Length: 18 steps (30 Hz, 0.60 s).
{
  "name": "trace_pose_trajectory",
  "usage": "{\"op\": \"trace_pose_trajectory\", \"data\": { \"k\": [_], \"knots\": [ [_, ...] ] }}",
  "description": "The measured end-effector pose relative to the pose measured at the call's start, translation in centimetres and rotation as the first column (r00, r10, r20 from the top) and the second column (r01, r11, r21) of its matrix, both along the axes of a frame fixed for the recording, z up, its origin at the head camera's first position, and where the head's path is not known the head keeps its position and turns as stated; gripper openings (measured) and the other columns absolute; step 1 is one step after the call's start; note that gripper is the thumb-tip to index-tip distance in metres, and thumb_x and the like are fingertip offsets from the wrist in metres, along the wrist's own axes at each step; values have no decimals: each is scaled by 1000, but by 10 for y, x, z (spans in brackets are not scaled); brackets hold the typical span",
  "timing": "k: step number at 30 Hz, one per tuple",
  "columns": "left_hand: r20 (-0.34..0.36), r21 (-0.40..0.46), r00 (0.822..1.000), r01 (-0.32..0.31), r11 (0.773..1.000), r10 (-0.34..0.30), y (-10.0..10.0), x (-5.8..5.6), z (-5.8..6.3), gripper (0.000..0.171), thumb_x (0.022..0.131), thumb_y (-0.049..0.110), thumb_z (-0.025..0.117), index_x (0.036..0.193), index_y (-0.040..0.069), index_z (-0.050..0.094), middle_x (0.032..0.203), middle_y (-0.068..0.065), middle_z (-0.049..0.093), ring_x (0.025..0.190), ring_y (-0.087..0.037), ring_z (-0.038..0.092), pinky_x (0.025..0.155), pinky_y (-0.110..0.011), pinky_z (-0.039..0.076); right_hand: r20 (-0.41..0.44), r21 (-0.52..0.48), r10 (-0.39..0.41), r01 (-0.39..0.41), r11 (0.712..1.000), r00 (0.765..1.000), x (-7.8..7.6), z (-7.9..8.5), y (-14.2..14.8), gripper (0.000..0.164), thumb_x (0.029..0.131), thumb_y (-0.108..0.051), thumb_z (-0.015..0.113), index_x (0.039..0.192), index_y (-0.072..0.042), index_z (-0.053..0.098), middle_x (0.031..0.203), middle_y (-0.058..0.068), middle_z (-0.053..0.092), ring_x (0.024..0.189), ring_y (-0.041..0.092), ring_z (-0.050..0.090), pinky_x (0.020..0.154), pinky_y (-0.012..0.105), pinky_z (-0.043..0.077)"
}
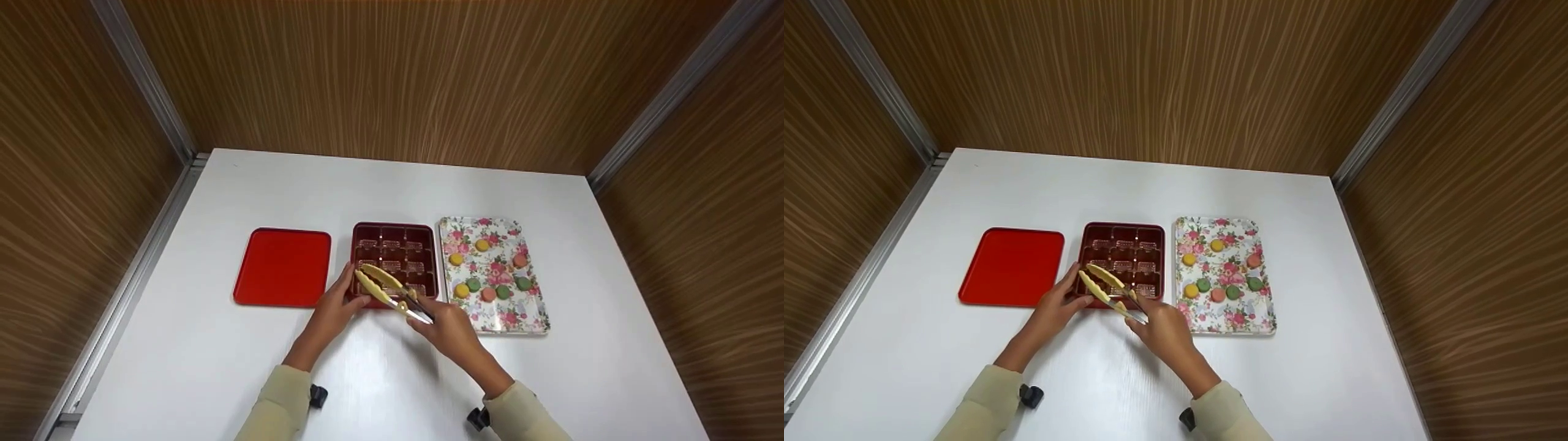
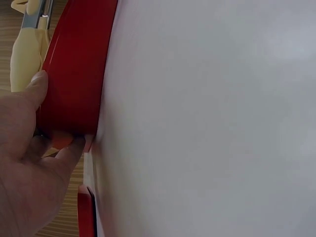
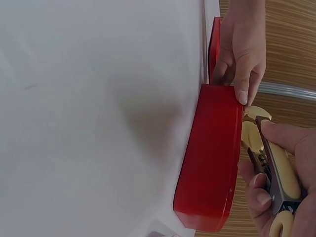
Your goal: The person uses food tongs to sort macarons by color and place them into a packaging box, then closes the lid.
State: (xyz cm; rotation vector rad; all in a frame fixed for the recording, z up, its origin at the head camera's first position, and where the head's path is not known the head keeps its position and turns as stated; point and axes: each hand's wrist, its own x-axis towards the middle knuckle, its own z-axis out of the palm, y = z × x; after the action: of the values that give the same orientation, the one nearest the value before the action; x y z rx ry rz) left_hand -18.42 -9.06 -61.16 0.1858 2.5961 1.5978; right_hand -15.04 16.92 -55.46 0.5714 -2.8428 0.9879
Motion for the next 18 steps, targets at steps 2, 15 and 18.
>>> {"op": "trace_pose_trajectory", "data": {
  "k": [2, 15, 18],
  "knots": [
    [2, 4, 1000, -2, 1000, 2, 0, 0, 0, 86, 95, 42, 67, 163, 24, 17, 170, -1, 15, 155, -24, 18, 122, -48, 26, 3, 2, -1, 1, 1000, 1000, 0, 0, 0, 51, 89, -29, 79, 132, -6, 67, 116, 14, 74, 101, 25, 73, 82, 44, 60],
    [11, 17, 1000, -9, 1000, 9, 1, 0, 1, 84, 97, 41, 67, 163, 27, 17, 170, -1, 14, 155, -24, 17, 123, -48, 24, 9, 18, -43, 43, 999, 999, 1, 1, 10, 52, 89, -31, 78, 133, -7, 66, 116, 13, 74, 103, 30, 72, 84, 47, 59],
    [12, 9, 1000, -10, 1000, 10, 2, 0, 1, 84, 97, 39, 67, 163, 26, 17, 170, -1, 14, 155, -24, 17, 123, -47, 25, 10, 10, -72, 72, 997, 997, 2, 2, 17, 53, 88, -30, 79, 133, -6, 66, 118, 14, 74, 105, 31, 72, 85, 47, 58]
  ]
}}
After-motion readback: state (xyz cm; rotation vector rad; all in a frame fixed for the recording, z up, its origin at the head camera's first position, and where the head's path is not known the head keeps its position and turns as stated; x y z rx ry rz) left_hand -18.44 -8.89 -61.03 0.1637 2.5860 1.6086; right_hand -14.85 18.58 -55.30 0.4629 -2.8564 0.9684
